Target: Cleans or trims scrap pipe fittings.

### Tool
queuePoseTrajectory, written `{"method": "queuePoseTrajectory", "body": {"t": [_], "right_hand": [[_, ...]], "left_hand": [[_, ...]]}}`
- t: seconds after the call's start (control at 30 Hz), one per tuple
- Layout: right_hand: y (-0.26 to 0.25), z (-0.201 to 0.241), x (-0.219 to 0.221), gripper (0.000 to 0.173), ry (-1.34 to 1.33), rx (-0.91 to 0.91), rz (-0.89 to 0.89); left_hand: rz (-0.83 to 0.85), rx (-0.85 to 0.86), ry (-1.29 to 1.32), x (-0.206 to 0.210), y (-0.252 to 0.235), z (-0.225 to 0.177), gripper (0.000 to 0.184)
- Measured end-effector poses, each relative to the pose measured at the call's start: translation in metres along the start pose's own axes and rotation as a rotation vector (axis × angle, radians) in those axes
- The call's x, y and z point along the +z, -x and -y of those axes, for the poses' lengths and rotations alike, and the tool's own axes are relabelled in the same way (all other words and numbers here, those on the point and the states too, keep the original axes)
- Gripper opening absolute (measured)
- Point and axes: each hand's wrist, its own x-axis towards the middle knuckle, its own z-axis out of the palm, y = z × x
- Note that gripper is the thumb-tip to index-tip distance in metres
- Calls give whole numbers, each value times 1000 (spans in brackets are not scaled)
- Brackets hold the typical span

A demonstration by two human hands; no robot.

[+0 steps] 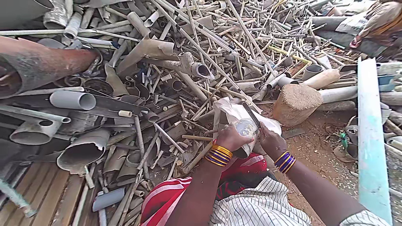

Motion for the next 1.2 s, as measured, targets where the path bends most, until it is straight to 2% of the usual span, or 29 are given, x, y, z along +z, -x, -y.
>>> {"method": "queuePoseTrajectory", "body": {"t": [0.03, 0.13, 0.2, 0.27, 0.3, 0.37, 0.43, 0.53, 0.57, 0.63, 0.7, 0.8, 0.83, 0.9, 0.93, 1.0, 1.07, 1.17, 1.2], "right_hand": [[2, 1, -1, 48, -6, -17, -4], [9, -14, 16, 42, -72, -318, -311], [3, -26, 20, 39, -60, -353, -374], [1, -24, 15, 41, -68, -248, -285], [4, -20, 15, 41, -76, -253, -288], [8, -20, 19, 40, -76, -386, -401], [5, -24, 17, 39, -40, -421, -403], [2, -12, -1, 42, 15, -196, -172], [5, -6, -3, 43, 15, -185, -158], [12, -2, 2, 42, -5, -292, -270], [9, -7, 1, 41, 12, -311, -269], [-4, -7, -9, 44, 80, -107, -54], [-2, -6, -8, 44, 86, -135, -81], [4, -8, 3, 42, 33, -357, -311], [6, -9, 4, 41, 25, -409, -341], [0, -15, 3, 41, 68, -373, -285], [-5, -11, -4, 43, 84, -237, -146], [0, -8, 2, 41, 65, -411, -322], [1, -11, 3, 41, 67, -444, -331]], "left_hand": [[-4, 1, -16, 0, 2, -1, 108], [-9, 37, -32, 2, 5, 3, 109], [-14, 51, -34, 6, 7, 5, 111], [-12, 42, -48, 6, 9, 2, 113], [-11, 41, -53, 6, 10, 2, 114], [-8, 51, -57, 5, 9, 3, 114], [-8, 57, -44, 8, 8, 5, 112], [-9, 42, -63, 8, 9, 0, 113], [-9, 40, -64, 8, 9, -1, 114], [1, 50, -55, 6, 7, 1, 115], [9, 57, -44, 7, 7, 4, 115], [2, 40, -69, 9, 8, 1, 115], [4, 40, -74, 9, 9, 0, 115], [-3, 55, -66, 6, 9, 2, 114], [-4, 61, -61, 8, 9, 4, 113], [3, 56, -69, 11, 8, 4, 114], [4, 42, -86, 10, 11, 0, 115], [-6, 60, -77, 7, 11, 1, 114], [-4, 67, -73, 8, 11, 3, 113]]}}
